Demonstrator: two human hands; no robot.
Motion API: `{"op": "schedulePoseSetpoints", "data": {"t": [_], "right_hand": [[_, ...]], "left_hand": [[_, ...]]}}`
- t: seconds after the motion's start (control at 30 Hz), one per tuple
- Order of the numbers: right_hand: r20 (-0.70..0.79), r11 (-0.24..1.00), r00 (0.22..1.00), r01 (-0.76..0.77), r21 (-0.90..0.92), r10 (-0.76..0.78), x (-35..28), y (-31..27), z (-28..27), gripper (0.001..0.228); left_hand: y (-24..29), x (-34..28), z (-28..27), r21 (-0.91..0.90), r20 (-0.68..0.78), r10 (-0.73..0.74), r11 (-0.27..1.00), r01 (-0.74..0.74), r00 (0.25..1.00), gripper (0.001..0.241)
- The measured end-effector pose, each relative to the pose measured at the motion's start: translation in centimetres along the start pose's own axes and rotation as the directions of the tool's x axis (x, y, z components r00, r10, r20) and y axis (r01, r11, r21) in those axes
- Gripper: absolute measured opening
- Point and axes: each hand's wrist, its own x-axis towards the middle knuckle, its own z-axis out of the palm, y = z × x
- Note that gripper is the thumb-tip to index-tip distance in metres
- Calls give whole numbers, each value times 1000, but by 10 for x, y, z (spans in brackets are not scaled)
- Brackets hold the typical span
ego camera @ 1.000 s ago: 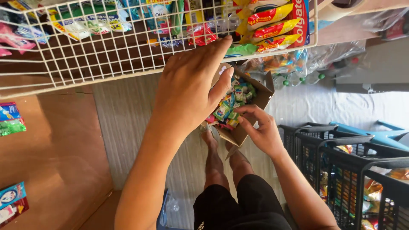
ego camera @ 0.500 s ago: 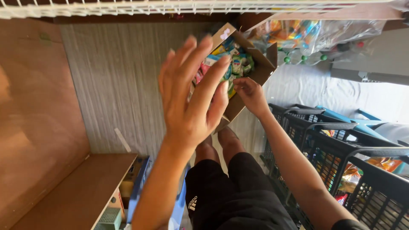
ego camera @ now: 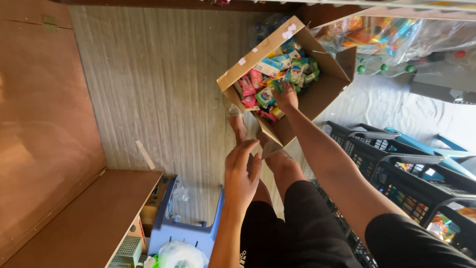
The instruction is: Stocking and organizing canned goods and snack sachets on grocery store shelves.
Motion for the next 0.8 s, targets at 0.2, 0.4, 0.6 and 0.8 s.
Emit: {"op": "schedulePoseSetpoints", "data": {"t": [0.2, 0.4, 0.6, 0.8], "right_hand": [[93, 992, 990, -97, -83, 105, 14, 30, 25, 25], [-11, 999, 999, -39, -8, 39, 17, 13, 7, 37], [105, 996, 991, -82, 29, 79, 19, 29, 18, 26], [195, 878, 970, 35, 477, -144, -28, 13, -17, 17]], "left_hand": [[-13, -17, -9, -78, -19, -178, 981, 176, 984, 25], [-17, -19, -10, -108, -57, -234, 968, 227, 971, 24], [-27, -20, 5, -136, -8, -323, 938, 319, 947, 24], [-34, -32, 13, -195, 18, -383, 905, 379, 924, 23]]}}
